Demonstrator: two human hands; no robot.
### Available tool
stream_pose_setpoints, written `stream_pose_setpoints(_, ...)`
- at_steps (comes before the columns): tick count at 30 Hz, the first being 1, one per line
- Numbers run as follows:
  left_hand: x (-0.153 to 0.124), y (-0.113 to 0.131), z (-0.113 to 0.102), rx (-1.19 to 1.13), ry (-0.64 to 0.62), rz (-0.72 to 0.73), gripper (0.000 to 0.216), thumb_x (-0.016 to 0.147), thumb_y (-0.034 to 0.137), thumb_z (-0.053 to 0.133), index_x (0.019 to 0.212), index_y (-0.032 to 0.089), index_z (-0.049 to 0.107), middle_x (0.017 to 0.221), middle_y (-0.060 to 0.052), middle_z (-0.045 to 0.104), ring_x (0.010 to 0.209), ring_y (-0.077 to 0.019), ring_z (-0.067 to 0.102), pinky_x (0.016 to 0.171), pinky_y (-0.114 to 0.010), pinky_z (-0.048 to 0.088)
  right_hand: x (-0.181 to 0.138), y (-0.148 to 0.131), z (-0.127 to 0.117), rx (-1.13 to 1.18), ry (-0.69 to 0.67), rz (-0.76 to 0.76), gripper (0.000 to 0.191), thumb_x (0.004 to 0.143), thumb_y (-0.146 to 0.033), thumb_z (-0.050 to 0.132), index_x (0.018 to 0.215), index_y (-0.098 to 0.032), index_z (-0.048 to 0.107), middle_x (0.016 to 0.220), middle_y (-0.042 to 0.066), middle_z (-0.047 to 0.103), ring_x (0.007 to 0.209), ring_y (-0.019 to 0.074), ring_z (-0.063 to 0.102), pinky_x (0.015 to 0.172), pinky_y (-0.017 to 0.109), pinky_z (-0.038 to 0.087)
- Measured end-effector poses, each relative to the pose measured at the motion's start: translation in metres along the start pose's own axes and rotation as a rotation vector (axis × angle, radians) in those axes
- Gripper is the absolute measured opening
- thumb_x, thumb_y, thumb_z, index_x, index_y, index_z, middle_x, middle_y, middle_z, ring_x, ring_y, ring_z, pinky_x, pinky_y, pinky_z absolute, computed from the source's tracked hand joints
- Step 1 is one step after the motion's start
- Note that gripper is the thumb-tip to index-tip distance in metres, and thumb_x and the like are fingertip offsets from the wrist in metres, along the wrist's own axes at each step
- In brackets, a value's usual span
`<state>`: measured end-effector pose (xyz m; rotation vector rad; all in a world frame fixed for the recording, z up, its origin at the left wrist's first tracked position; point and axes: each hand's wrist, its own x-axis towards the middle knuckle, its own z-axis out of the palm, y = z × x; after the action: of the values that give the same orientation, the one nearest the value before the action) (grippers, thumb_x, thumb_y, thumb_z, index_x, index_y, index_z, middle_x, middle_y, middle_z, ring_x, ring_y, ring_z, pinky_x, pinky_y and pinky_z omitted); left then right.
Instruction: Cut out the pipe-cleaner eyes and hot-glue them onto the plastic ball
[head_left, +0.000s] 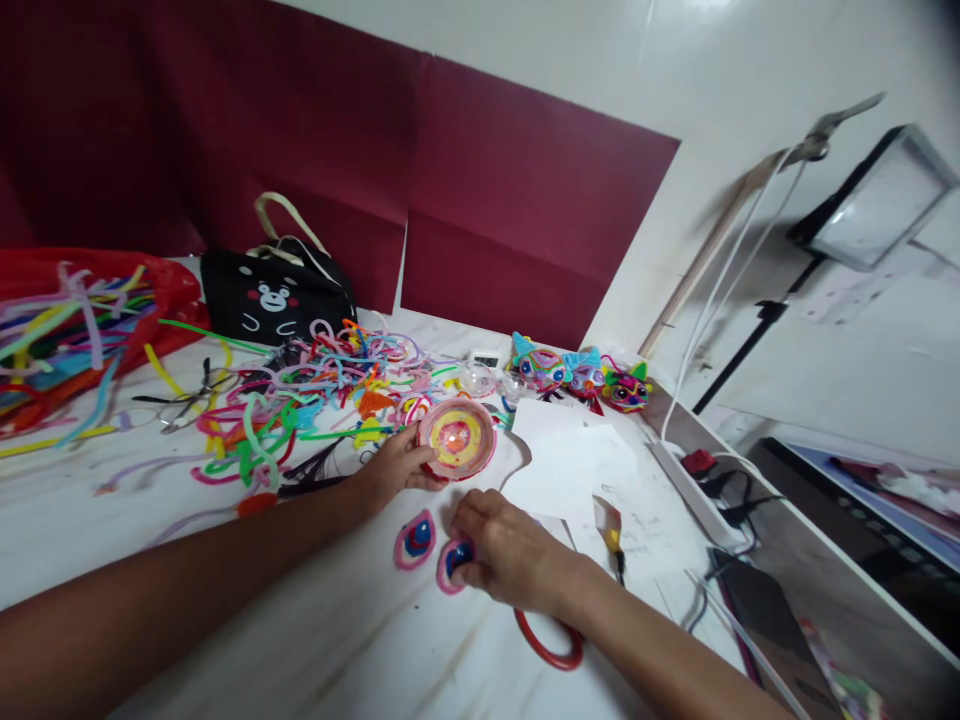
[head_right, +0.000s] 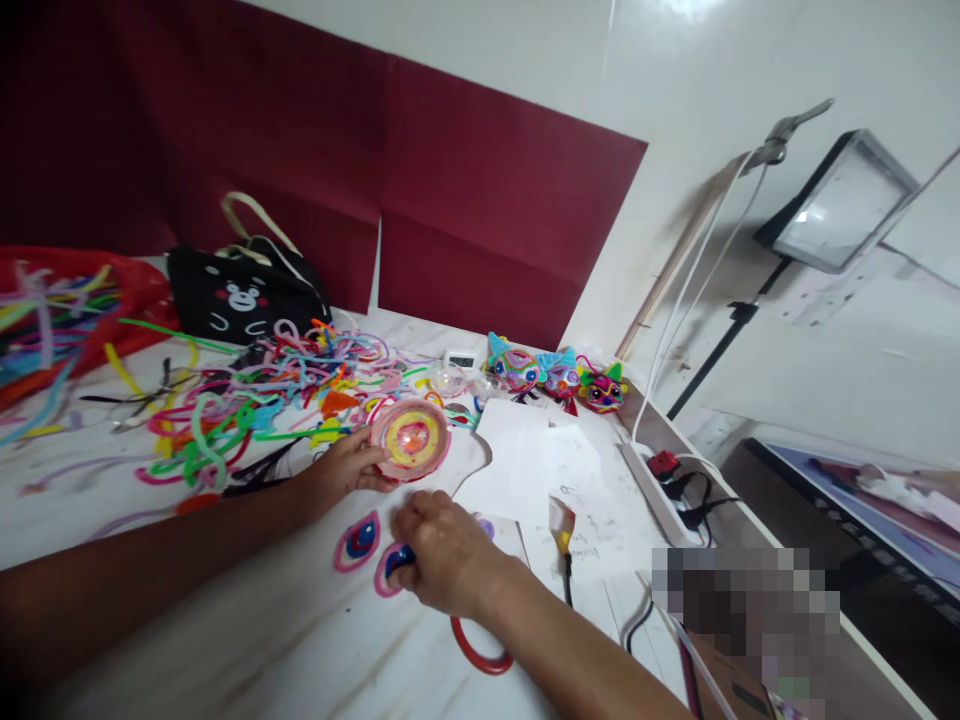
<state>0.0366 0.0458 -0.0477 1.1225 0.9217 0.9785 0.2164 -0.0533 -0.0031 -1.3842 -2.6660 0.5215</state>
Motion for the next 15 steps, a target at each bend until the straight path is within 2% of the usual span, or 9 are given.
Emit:
stream_pose_setpoints(5,0.001,-0.001,0.0,0.016,-0.005,0.0,0.035,0.07,0.022,0.074,0.102,0.015,0.06,0.074,-0.002,0.069,0.06,-0.0168,0.069,0.057,-0.028,0.062,0.003,0.005,-0.002,0.055,0.03,0.018,0.036,0.069,-0.025,0.087,0.095,-0.014,0.065,0.102,0.011,0.065,0.1,0.0262,0.058,0.089,0.034,0.047)
stream_pose_setpoints(8,0.0,0.001,0.0,0.023,0.0,-0.009,0.034,0.07,0.023,0.074,0.1,0.015,0.06,0.075,-0.002,0.069,0.061,-0.0168,0.069,0.056,-0.028,0.062,0.003,0.009,0.002,0.116,0.063,0.035,0.038,0.066,-0.025,0.088,0.094,-0.017,0.063,0.095,0.006,0.065,0.092,0.0219,0.06,0.082,0.03,0.047)
stream_pose_setpoints(12,-0.001,0.003,0.001,0.035,0.006,-0.024,0.037,0.069,0.024,0.075,0.101,0.015,0.06,0.077,-0.002,0.07,0.059,-0.0166,0.068,0.055,-0.028,0.061,0.001,0.013,0.005,0.191,0.107,0.035,0.04,0.067,-0.026,0.088,0.098,-0.02,0.063,0.092,0.002,0.065,0.084,0.0181,0.061,0.075,0.027,0.047)
stream_pose_setpoints(15,0.0,0.004,0.002,0.049,0.012,-0.03,0.037,0.069,0.026,0.075,0.101,0.015,0.06,0.076,-0.003,0.069,0.059,-0.0167,0.068,0.054,-0.028,0.06,-0.004,0.021,0.0,0.234,0.182,0.082,0.032,0.075,-0.033,0.082,0.099,-0.021,0.064,0.095,0.002,0.067,0.082,0.0166,0.063,0.073,0.025,0.048)
